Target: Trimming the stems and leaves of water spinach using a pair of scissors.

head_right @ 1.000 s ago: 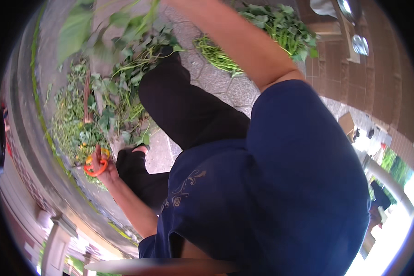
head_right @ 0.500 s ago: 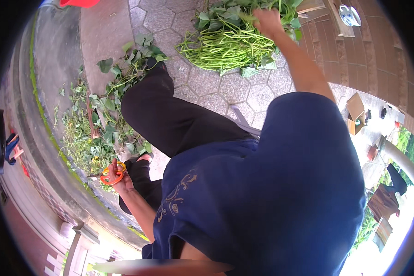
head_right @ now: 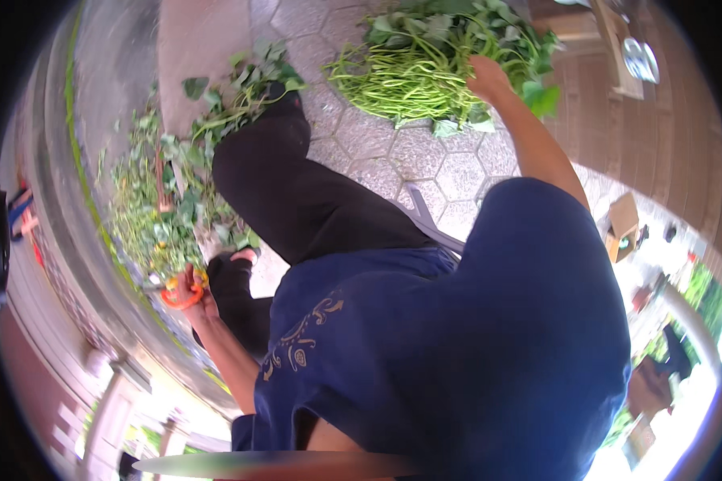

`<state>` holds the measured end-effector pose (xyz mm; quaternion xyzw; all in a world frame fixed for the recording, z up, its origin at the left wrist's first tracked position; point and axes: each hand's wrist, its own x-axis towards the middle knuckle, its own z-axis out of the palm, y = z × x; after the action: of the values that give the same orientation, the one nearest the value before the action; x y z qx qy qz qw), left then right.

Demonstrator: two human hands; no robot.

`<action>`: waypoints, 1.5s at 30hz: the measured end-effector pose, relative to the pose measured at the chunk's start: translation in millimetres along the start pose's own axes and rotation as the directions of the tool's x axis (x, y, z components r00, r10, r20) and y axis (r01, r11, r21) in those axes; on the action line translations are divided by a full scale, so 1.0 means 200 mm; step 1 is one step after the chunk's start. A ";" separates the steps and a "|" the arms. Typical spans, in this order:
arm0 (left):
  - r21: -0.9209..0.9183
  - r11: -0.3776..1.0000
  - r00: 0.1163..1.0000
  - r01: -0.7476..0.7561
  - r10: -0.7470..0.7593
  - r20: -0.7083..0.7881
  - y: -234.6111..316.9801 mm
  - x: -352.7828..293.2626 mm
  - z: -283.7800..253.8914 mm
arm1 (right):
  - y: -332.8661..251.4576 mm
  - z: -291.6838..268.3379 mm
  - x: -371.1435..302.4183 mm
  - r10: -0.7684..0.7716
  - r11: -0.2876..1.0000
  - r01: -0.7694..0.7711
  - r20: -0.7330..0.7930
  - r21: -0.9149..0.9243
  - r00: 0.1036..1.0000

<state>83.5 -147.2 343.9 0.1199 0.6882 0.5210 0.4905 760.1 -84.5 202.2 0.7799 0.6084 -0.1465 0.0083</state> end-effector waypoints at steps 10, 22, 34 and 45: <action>0.006 0.997 0.995 -0.078 0.077 0.070 0.03 0.15 -0.16 | -0.39 -0.37 0.11 -0.093 0.951 0.092 0.012 -0.295 0.996; -0.021 1.000 0.995 -0.016 0.017 0.097 0.18 0.64 -0.19 | -1.88 -0.12 0.60 -0.631 0.758 0.567 0.144 0.323 0.762; -0.167 0.957 0.970 0.238 -0.244 -0.020 0.00 0.85 -0.40 | -2.32 0.87 0.94 -0.055 0.972 -0.092 0.592 0.215 0.804; -0.312 0.895 0.948 0.319 -0.297 0.118 0.13 0.79 -0.39 | -2.39 1.10 0.94 -0.053 0.601 -0.521 0.680 0.606 0.731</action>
<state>-65.8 -75.2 276.7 -0.0560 0.5855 0.5392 0.6027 297.2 174.9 26.0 0.6859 0.3289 -0.6419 -0.0969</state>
